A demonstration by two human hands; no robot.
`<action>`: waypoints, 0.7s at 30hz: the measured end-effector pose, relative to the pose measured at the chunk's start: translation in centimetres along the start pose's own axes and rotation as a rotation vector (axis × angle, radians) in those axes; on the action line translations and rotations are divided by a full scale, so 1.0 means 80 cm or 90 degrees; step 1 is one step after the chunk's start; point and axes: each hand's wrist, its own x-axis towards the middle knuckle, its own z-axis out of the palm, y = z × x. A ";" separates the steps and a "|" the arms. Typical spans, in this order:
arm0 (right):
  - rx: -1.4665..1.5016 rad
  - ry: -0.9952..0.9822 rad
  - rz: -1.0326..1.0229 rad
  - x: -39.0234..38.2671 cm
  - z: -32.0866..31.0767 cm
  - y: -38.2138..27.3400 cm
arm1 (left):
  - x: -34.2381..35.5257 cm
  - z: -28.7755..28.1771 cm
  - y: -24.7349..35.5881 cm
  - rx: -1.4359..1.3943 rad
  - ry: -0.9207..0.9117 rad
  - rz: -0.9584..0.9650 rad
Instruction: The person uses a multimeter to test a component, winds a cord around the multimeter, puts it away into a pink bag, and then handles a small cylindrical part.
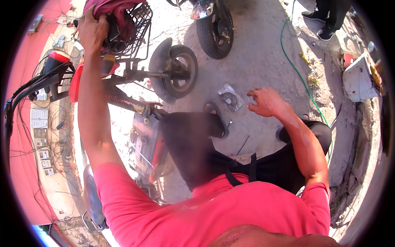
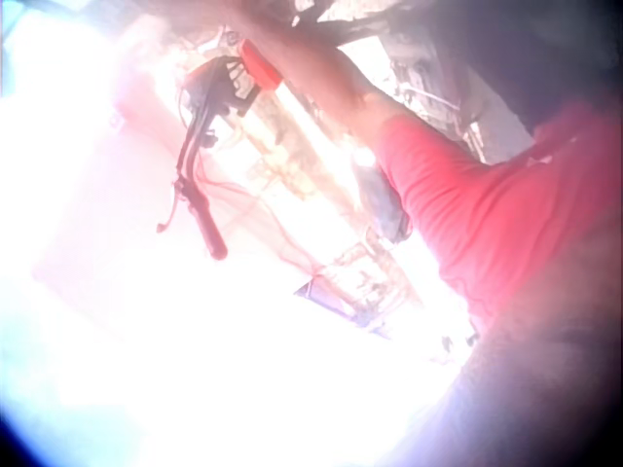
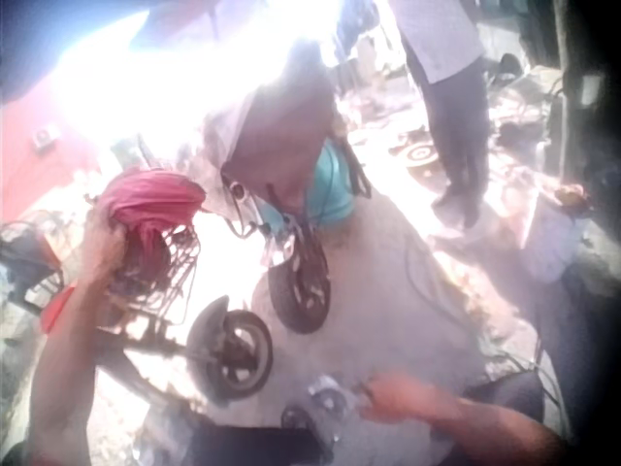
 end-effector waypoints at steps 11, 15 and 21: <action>0.043 -0.024 0.015 -0.006 0.009 0.010 | -0.006 0.090 -0.244 0.242 -0.530 -0.027; 0.052 -0.035 0.035 -0.012 0.004 0.007 | -0.043 0.043 -0.098 0.196 -0.197 -0.109; 0.034 -0.045 0.046 -0.009 0.010 0.009 | -0.187 0.031 0.142 -0.327 -0.093 0.044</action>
